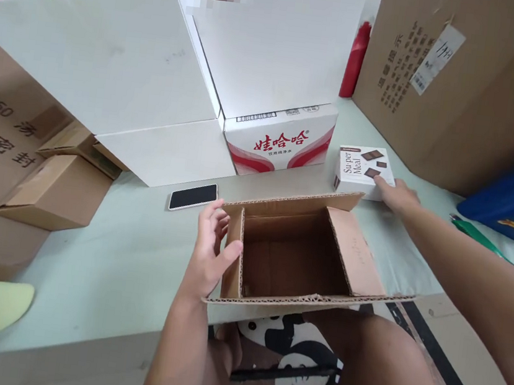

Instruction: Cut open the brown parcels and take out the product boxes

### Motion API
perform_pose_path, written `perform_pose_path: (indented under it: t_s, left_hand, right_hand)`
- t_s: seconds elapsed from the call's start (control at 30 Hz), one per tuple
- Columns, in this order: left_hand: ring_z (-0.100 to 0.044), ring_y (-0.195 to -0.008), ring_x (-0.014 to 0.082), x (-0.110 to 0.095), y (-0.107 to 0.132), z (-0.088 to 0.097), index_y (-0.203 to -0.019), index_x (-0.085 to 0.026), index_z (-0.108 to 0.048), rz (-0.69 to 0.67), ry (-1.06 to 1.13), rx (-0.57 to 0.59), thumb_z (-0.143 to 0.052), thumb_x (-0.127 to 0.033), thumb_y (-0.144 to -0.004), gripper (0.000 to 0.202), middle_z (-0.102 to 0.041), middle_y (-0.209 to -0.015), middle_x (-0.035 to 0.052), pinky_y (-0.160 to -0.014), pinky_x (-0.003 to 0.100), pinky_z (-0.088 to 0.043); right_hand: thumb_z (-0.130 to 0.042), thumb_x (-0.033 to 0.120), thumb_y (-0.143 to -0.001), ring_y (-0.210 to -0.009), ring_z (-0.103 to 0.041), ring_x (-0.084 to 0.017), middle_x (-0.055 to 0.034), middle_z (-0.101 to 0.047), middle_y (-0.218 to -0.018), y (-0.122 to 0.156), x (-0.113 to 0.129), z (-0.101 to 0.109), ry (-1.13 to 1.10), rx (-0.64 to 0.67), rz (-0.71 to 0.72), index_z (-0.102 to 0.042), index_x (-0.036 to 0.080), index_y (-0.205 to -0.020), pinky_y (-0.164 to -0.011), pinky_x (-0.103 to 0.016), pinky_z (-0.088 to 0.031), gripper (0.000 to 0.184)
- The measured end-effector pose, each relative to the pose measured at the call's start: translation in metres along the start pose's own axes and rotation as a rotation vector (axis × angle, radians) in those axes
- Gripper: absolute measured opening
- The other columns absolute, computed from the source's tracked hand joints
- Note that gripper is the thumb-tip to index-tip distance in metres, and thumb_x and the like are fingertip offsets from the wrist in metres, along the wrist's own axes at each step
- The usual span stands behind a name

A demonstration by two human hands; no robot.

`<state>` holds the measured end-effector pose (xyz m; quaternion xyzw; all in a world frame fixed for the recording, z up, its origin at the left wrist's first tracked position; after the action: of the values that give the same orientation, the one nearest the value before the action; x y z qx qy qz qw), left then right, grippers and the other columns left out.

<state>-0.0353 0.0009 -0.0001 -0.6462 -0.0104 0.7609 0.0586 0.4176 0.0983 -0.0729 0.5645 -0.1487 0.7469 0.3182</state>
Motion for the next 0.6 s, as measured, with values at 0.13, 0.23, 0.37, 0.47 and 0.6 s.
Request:
perform_pose_path:
  t_s: [0.13,0.23,0.37,0.47,0.6]
  left_hand:
    - [-0.065,-0.124,0.0283,0.014,0.0,-0.01,-0.15,-0.047,-0.035,-0.022,0.154,-0.012,-0.075,-0.049,-0.085,0.077,-0.059,-0.135,0.0051,-0.108,0.048,-0.057]
    - [-0.068,-0.106,0.0235,0.034,-0.002,-0.015,-0.147,-0.048,-0.045,-0.014,0.407,-0.11,-0.074,-0.049,-0.086,0.067,-0.064,-0.119,0.002,-0.098,0.042,-0.061]
    - [-0.063,-0.078,0.0159,0.056,-0.008,-0.022,-0.133,-0.035,-0.063,0.059,0.579,-0.143,-0.069,-0.053,-0.092,0.045,-0.066,-0.101,0.001,-0.083,0.033,-0.059]
    - [-0.068,-0.094,0.0194,0.063,-0.015,-0.025,-0.125,-0.029,-0.067,0.08,0.606,-0.148,-0.067,-0.055,-0.094,0.041,-0.071,-0.117,0.0051,-0.084,0.032,-0.057]
    - [-0.07,-0.106,0.024,0.076,-0.025,-0.021,-0.113,-0.024,-0.07,0.064,0.616,-0.219,-0.07,-0.061,-0.088,0.045,-0.074,-0.11,0.0077,-0.09,0.033,-0.055]
  right_hand:
    - [-0.086,0.059,-0.076,-0.059,-0.05,-0.013,0.0034,-0.052,-0.067,-0.011,0.013,-0.026,0.031,-0.041,-0.074,-0.051,0.027,-0.083,-0.057,-0.03,-0.044,0.048]
    - [-0.084,0.051,-0.082,-0.065,-0.058,-0.012,-0.003,-0.064,-0.092,-0.023,0.025,-0.05,0.022,-0.098,-0.132,-0.055,0.021,-0.103,-0.057,-0.029,-0.05,0.047]
    - [-0.075,0.035,-0.095,-0.078,-0.064,-0.01,-0.0206,-0.059,-0.139,-0.046,0.04,-0.077,0.062,-0.19,-0.189,-0.044,0.009,-0.142,-0.065,-0.029,-0.057,0.063]
    - [-0.071,0.038,-0.1,-0.091,-0.068,-0.013,-0.0249,-0.051,-0.151,-0.063,0.046,-0.089,0.101,-0.215,-0.192,-0.035,0.005,-0.155,-0.074,-0.03,-0.06,0.074]
    - [-0.066,0.042,-0.103,-0.114,-0.068,-0.021,-0.0151,-0.059,-0.145,-0.08,0.049,-0.092,0.162,-0.193,-0.112,-0.052,0.017,-0.15,-0.093,-0.041,-0.063,0.055]
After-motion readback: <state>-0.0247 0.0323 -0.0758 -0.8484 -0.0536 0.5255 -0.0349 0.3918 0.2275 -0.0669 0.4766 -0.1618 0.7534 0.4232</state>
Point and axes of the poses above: each hand's wrist, its own y-axis away from the middle knuckle, its own z-axis out of the back of the hand, x = y × z, the point moved 1 cm from there along -y, towards the middle knuckle
